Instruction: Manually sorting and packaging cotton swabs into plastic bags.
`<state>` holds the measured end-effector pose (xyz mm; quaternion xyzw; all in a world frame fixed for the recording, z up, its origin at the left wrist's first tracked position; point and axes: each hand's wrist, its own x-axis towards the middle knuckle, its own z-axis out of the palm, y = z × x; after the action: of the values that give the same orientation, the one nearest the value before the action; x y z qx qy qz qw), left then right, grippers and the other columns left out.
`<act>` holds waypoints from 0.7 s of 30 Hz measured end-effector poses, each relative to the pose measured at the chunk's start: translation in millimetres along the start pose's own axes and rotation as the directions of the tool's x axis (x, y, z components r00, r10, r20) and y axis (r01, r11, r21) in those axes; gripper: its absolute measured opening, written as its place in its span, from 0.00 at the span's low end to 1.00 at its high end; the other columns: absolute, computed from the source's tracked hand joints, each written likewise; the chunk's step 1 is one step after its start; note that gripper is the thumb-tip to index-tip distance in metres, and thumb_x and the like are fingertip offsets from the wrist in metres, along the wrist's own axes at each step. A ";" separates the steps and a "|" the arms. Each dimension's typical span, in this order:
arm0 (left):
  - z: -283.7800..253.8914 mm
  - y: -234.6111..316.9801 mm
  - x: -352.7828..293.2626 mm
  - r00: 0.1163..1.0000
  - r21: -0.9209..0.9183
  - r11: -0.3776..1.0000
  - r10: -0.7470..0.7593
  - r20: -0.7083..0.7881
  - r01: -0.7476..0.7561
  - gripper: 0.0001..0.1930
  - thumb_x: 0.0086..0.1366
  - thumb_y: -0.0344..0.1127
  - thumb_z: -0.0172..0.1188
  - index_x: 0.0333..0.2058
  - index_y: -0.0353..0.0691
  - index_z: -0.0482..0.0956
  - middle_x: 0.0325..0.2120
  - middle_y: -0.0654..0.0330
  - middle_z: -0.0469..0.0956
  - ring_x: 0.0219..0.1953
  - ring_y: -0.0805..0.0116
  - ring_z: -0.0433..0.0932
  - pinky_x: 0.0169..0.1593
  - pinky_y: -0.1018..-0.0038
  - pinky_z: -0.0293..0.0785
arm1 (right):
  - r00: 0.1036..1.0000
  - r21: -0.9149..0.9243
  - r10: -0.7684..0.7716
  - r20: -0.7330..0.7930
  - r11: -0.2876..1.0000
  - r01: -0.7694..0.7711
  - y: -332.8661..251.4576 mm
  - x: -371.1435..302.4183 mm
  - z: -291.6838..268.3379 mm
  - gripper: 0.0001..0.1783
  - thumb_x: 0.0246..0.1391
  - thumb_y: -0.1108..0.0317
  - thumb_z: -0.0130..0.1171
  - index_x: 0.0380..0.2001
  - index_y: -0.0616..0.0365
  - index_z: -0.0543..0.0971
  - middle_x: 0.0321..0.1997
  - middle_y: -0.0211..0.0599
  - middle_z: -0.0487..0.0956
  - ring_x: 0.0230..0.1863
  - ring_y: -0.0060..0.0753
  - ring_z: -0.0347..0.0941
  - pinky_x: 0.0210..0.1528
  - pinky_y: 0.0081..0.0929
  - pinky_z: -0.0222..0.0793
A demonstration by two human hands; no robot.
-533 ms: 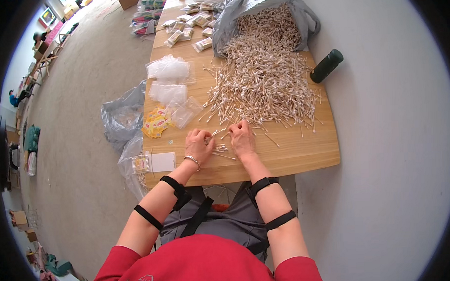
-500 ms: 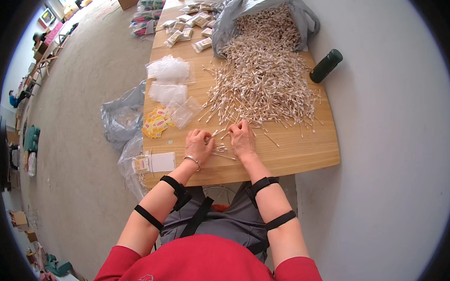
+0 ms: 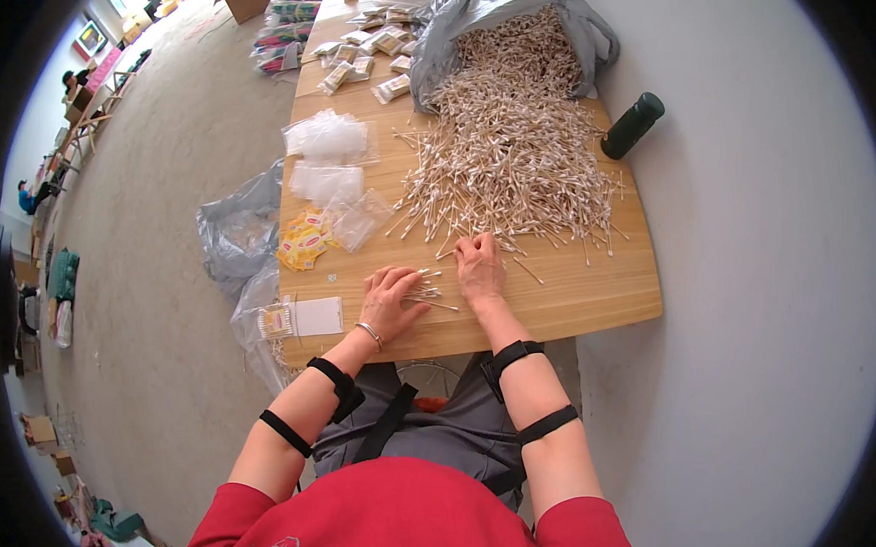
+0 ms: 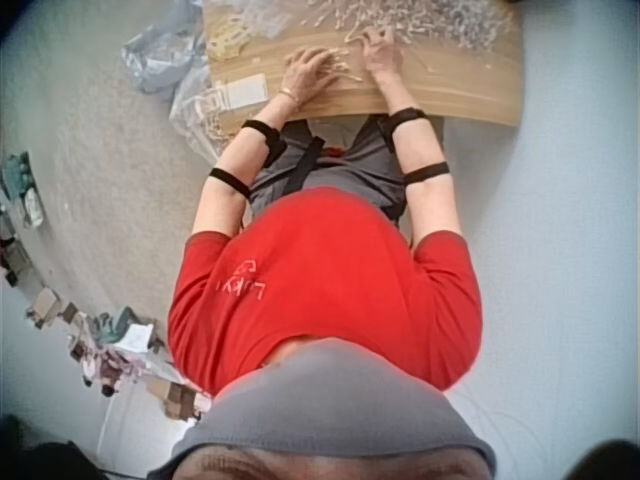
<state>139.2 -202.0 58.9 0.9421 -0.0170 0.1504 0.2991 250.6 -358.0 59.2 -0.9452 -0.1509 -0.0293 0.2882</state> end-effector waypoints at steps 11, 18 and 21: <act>3.1 -7.8 -15.2 0.994 -0.113 0.989 -0.103 -0.039 0.098 0.23 0.46 0.35 0.69 0.44 0.46 0.77 0.45 0.60 0.74 0.52 0.58 0.67 0.56 0.64 0.61 | 0.998 0.117 0.054 -0.015 0.992 -0.052 -0.3 -60.7 -15.2 0.11 0.46 0.71 0.60 0.36 0.57 0.76 0.39 0.40 0.68 0.44 0.44 0.67 0.46 0.37 0.66; 7.7 -18.5 -16.7 0.991 -0.194 0.977 -0.104 -0.082 0.086 0.15 0.50 0.32 0.65 0.40 0.43 0.79 0.41 0.59 0.77 0.49 0.57 0.71 0.55 0.64 0.63 | 0.975 0.162 -0.064 0.215 0.986 0.030 5.3 -66.6 -9.1 0.05 0.44 0.73 0.60 0.28 0.58 0.76 0.37 0.40 0.70 0.43 0.45 0.67 0.46 0.37 0.66; 10.9 -19.1 -16.4 0.990 -0.193 0.978 -0.094 -0.103 0.073 0.12 0.51 0.30 0.63 0.37 0.44 0.80 0.39 0.62 0.77 0.48 0.58 0.70 0.53 0.64 0.63 | 0.962 0.119 -0.117 0.248 0.989 0.090 -3.0 -64.5 -1.7 0.06 0.43 0.73 0.60 0.28 0.57 0.77 0.36 0.39 0.70 0.43 0.44 0.68 0.46 0.37 0.66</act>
<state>128.9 -193.5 34.9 0.8995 0.0252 0.1879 0.3937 188.3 -373.8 53.1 -0.9152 -0.2373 0.0851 0.3145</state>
